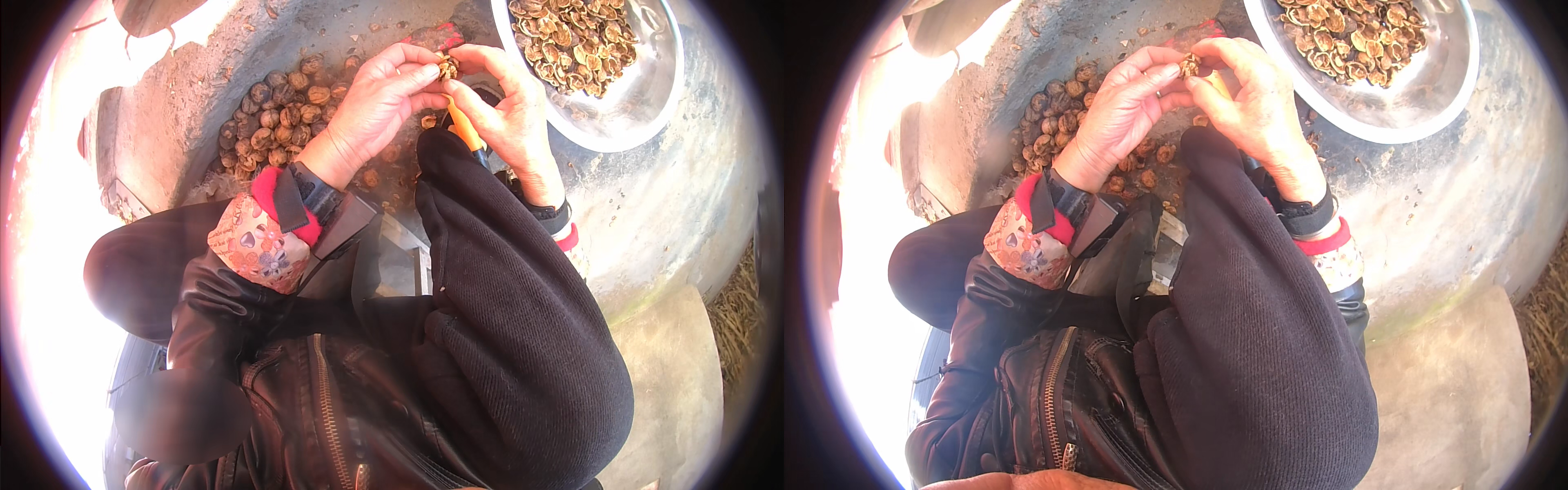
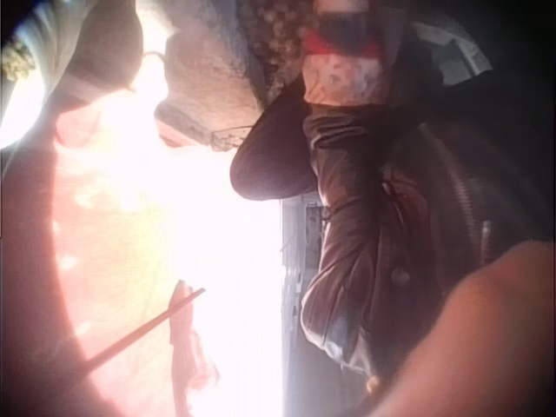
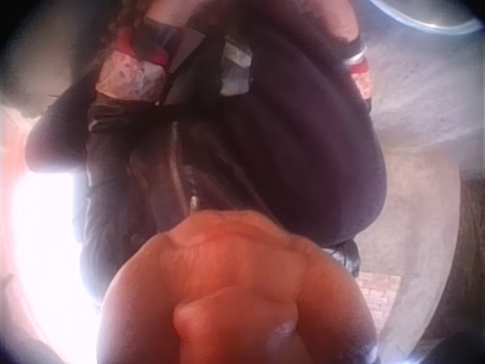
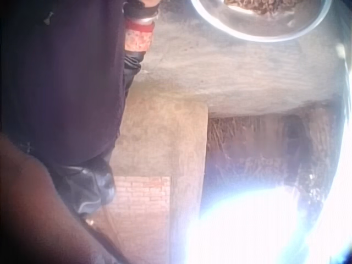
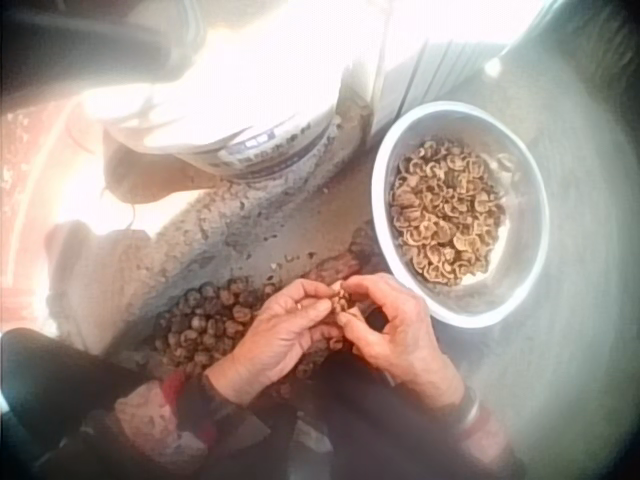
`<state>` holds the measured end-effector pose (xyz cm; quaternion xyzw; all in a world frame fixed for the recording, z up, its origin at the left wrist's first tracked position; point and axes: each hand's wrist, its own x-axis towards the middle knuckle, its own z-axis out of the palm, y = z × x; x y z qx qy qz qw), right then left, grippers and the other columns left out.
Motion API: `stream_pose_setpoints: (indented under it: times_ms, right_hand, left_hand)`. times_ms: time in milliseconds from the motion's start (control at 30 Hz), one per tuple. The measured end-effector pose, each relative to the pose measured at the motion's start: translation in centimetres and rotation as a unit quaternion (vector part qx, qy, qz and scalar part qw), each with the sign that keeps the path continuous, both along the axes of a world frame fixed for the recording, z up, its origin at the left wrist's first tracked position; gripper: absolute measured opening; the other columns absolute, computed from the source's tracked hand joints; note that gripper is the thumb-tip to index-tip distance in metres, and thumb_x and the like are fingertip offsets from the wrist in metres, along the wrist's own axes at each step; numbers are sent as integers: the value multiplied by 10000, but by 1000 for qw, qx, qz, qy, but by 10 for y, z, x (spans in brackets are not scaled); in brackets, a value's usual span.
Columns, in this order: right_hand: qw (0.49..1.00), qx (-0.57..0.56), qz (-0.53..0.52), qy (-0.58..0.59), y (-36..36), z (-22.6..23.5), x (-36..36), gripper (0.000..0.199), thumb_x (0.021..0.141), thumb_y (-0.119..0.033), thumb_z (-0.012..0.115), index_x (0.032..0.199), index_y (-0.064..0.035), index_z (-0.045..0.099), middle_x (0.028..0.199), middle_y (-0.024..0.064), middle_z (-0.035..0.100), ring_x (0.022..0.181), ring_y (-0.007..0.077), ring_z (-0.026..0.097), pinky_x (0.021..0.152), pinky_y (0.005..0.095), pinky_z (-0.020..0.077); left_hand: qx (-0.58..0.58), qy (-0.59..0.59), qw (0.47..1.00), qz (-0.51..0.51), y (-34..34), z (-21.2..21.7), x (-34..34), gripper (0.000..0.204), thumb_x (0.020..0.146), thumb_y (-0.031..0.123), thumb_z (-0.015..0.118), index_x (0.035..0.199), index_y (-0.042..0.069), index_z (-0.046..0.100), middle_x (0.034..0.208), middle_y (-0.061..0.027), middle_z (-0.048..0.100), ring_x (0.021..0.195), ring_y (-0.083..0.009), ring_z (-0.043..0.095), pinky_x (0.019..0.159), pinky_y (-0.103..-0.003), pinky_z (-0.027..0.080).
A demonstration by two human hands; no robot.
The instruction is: The person cracks walnuts using a small hammer, removes the shells by hand, and places the kernels into a metal bowl. They also reach into a plastic bag to retrieve more walnuts and continue the process.
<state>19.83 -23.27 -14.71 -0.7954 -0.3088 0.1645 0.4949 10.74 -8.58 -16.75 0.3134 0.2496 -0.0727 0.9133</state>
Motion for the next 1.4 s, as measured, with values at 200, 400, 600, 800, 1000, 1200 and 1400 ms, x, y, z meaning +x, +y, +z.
stream_pose_setpoints:
  times_ms: [200,400,600,800,1000,1200,1400]
  right_hand:
    - [997,-19,7,77,-2,0,-1,256,742,-98,658,986,-31,620,852,121,640,812,252,647,716,334,512]
    - [998,-46,31,13,3,-1,-3,257,742,-76,635,998,-49,629,851,130,642,770,259,656,672,329,522]
    - [992,-51,14,116,1,-3,-5,252,728,-79,633,977,-37,643,804,132,656,704,229,662,653,314,525]
    - [987,-41,18,152,-3,-5,-2,261,735,-105,633,987,-37,653,748,118,671,673,186,668,654,291,526]
    - [985,-35,31,167,-5,-5,-1,268,742,-121,641,996,-34,652,767,120,672,686,177,669,651,288,526]
    - [980,-1,54,190,-9,-5,2,308,774,-111,666,1070,-37,623,785,71,653,648,113,621,600,252,501]
    - [968,19,64,243,-12,-8,4,339,793,-114,680,1114,-39,599,734,25,630,603,64,571,540,218,461]
  left_hand:
    - [26,13,1000,-10,0,0,1,185,921,142,563,1049,10,543,1010,-108,629,918,-189,633,783,-307,539]
    - [139,20,989,-54,-2,-1,2,226,898,152,607,1046,-4,537,957,-111,634,849,-170,641,711,-267,545]
    - [235,13,966,-109,-2,4,2,216,923,167,563,1056,2,518,915,-87,645,751,-161,657,721,-274,528]
    - [279,13,951,-130,-2,9,2,211,925,158,548,1058,0,506,904,-84,639,751,-153,651,702,-269,523]
    - [249,15,959,-134,-4,7,1,221,928,165,546,1071,2,508,915,-79,635,794,-141,639,703,-269,529]
    - [147,13,984,-99,0,4,0,247,940,210,541,1093,17,533,984,-68,607,817,-152,643,711,-277,549]
    - [111,9,988,-105,3,4,2,237,956,220,513,1085,23,543,992,-70,597,846,-181,659,693,-281,553]
